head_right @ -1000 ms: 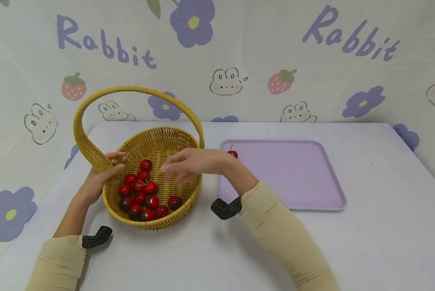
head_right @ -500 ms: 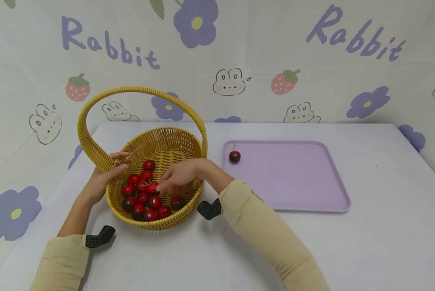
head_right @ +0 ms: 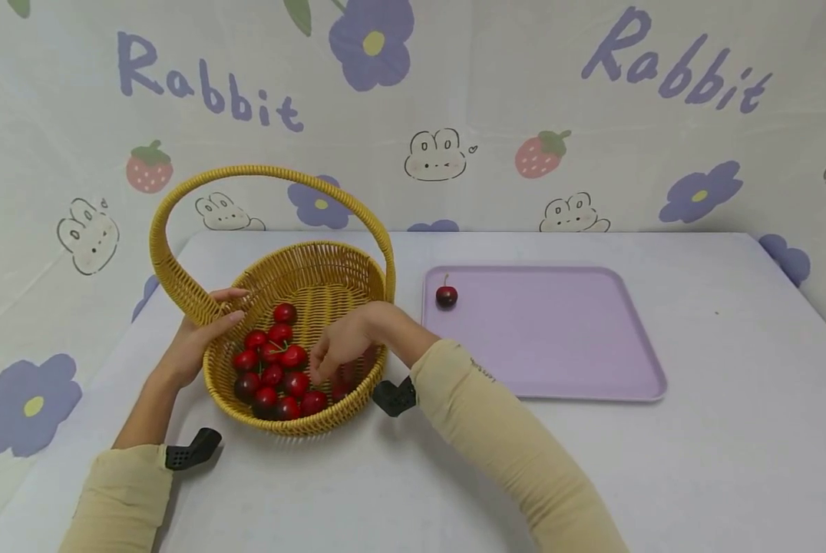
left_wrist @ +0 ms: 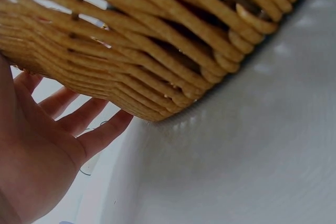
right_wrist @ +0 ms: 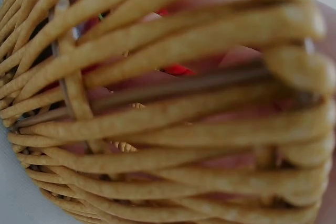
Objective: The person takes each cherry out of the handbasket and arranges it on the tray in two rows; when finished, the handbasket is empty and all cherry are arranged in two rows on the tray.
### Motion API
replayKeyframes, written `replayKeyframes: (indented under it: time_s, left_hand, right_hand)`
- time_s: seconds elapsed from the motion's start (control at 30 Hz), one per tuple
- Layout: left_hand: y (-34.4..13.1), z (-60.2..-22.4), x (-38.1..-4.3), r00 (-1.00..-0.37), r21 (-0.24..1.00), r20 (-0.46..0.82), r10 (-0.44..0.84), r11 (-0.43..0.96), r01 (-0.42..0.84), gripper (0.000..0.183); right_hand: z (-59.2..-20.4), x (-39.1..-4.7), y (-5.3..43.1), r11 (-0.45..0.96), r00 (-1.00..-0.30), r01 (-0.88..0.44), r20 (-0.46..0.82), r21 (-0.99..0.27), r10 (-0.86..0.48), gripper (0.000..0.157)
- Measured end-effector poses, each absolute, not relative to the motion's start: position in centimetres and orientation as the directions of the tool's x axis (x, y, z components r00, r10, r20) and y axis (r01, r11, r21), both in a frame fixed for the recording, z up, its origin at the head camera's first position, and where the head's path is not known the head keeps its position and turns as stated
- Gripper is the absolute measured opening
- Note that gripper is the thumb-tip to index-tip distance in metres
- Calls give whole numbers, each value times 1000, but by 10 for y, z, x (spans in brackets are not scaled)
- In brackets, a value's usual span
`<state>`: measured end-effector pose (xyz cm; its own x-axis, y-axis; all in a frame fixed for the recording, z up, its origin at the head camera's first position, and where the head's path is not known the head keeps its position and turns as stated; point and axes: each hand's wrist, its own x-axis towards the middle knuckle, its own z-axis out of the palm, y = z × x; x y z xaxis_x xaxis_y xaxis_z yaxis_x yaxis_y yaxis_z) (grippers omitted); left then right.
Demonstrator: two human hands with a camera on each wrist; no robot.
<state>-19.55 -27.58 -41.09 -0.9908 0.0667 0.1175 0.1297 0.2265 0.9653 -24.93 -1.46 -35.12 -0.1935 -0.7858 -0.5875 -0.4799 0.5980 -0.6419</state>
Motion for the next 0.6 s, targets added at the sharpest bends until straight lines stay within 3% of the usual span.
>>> replayKeyframes:
  time_s: [0.33,0.6]
  left_hand:
    - [-275,-411,-196,-990,964,123,74,229,137,46]
    - [-276,-412,-196,-991,966,116,72,223,129,46]
  right_hand:
    - [-350,-248,-16,619,-141,-459,-636,-637,-759,15]
    - [-349,-249,-14,615,-81,-423,-648,-666,-757,30]
